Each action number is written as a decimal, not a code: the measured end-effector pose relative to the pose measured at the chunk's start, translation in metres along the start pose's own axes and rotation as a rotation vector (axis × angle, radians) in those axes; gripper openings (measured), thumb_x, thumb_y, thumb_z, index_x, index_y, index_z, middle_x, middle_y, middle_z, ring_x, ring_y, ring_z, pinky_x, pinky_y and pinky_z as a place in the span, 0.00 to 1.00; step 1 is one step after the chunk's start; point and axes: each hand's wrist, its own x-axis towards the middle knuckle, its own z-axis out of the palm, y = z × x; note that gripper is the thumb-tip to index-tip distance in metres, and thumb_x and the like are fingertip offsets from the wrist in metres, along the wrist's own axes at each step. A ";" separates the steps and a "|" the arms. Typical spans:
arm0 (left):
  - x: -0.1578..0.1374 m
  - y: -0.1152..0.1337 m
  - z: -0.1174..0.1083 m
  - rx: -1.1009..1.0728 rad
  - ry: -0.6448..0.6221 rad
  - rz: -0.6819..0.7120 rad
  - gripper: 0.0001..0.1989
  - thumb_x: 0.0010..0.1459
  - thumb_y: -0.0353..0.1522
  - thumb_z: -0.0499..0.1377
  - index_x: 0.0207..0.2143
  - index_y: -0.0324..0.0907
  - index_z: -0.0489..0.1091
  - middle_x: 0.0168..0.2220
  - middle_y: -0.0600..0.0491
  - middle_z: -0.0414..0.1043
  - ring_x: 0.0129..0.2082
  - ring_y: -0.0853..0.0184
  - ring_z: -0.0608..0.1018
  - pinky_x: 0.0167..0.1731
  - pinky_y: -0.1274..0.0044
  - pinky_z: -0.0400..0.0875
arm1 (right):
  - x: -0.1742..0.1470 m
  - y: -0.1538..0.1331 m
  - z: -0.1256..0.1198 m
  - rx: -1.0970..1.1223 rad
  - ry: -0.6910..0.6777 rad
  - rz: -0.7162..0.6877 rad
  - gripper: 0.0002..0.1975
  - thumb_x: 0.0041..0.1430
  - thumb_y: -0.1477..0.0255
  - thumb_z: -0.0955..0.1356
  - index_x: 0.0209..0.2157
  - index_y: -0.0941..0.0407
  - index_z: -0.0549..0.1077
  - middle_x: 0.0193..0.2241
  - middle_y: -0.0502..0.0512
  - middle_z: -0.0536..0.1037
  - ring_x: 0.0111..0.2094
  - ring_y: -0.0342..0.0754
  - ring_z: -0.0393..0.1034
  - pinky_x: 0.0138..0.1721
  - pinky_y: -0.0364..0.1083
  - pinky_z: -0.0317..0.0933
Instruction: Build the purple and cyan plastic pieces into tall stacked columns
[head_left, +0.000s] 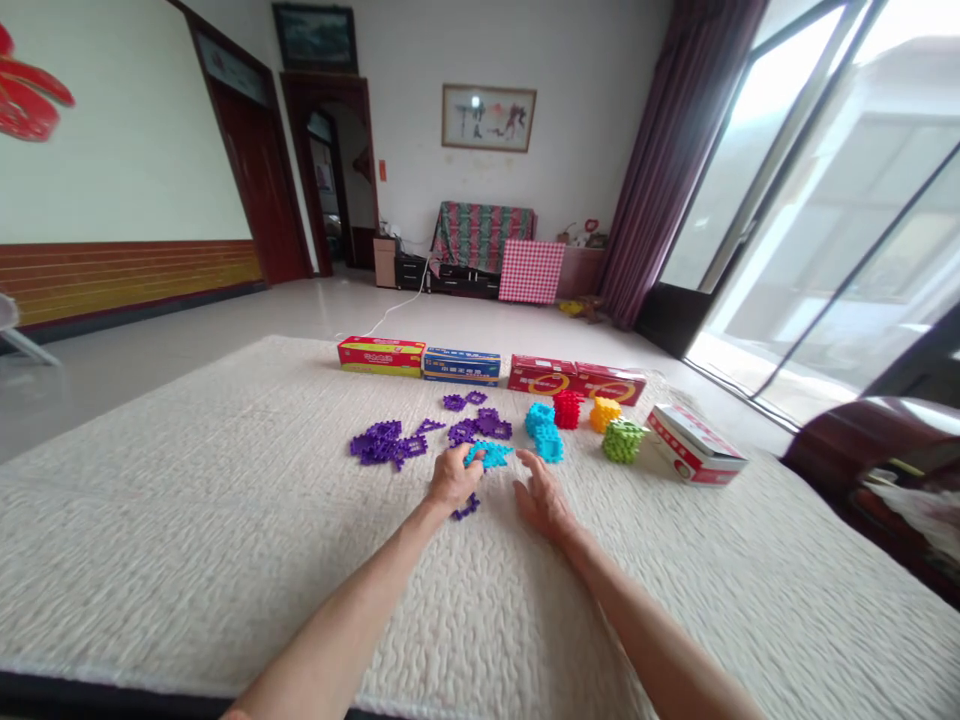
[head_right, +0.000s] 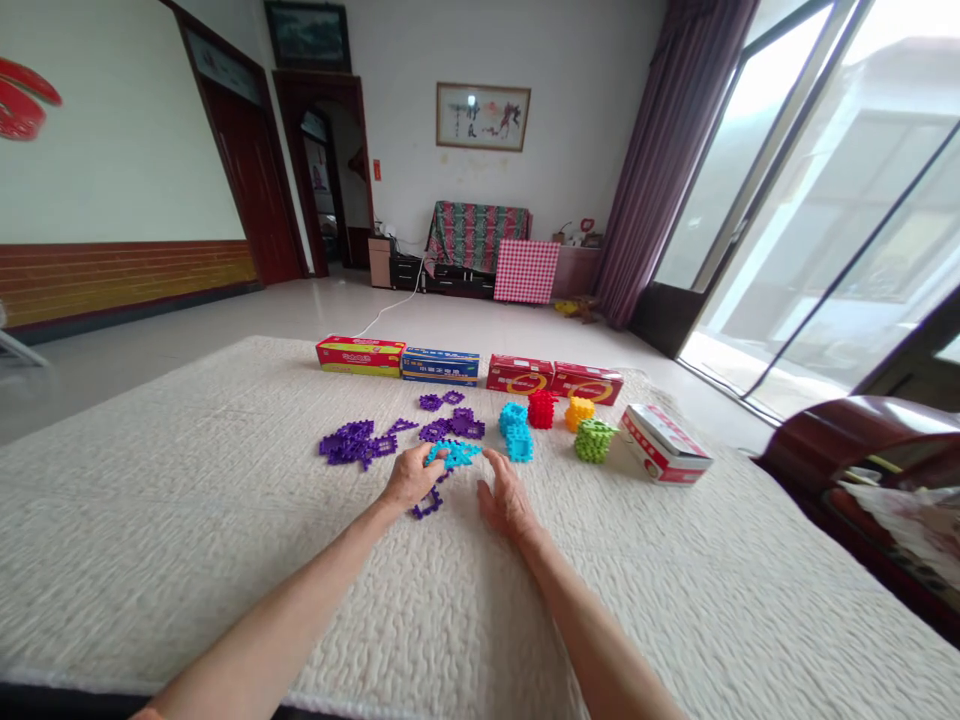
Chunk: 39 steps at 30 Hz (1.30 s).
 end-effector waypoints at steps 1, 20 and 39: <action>0.001 0.006 0.010 -0.026 -0.013 -0.008 0.11 0.58 0.33 0.53 0.29 0.39 0.73 0.21 0.54 0.71 0.23 0.69 0.72 0.26 0.78 0.62 | -0.003 0.000 -0.002 0.017 0.005 0.028 0.27 0.53 0.75 0.63 0.57 0.54 0.62 0.50 0.61 0.72 0.50 0.53 0.69 0.47 0.56 0.67; -0.005 0.011 0.049 -0.084 -0.034 0.056 0.11 0.60 0.35 0.54 0.29 0.40 0.71 0.21 0.53 0.70 0.21 0.70 0.69 0.25 0.77 0.58 | -0.004 -0.002 -0.009 0.152 0.017 0.171 0.21 0.51 0.76 0.66 0.48 0.55 0.69 0.43 0.57 0.75 0.40 0.49 0.71 0.38 0.47 0.68; -0.008 0.009 0.052 -0.228 -0.099 0.074 0.13 0.63 0.37 0.53 0.38 0.40 0.74 0.24 0.52 0.77 0.25 0.68 0.78 0.26 0.80 0.65 | 0.015 0.055 -0.052 -0.185 0.053 0.078 0.21 0.54 0.80 0.62 0.50 0.56 0.66 0.46 0.61 0.73 0.47 0.54 0.69 0.48 0.54 0.66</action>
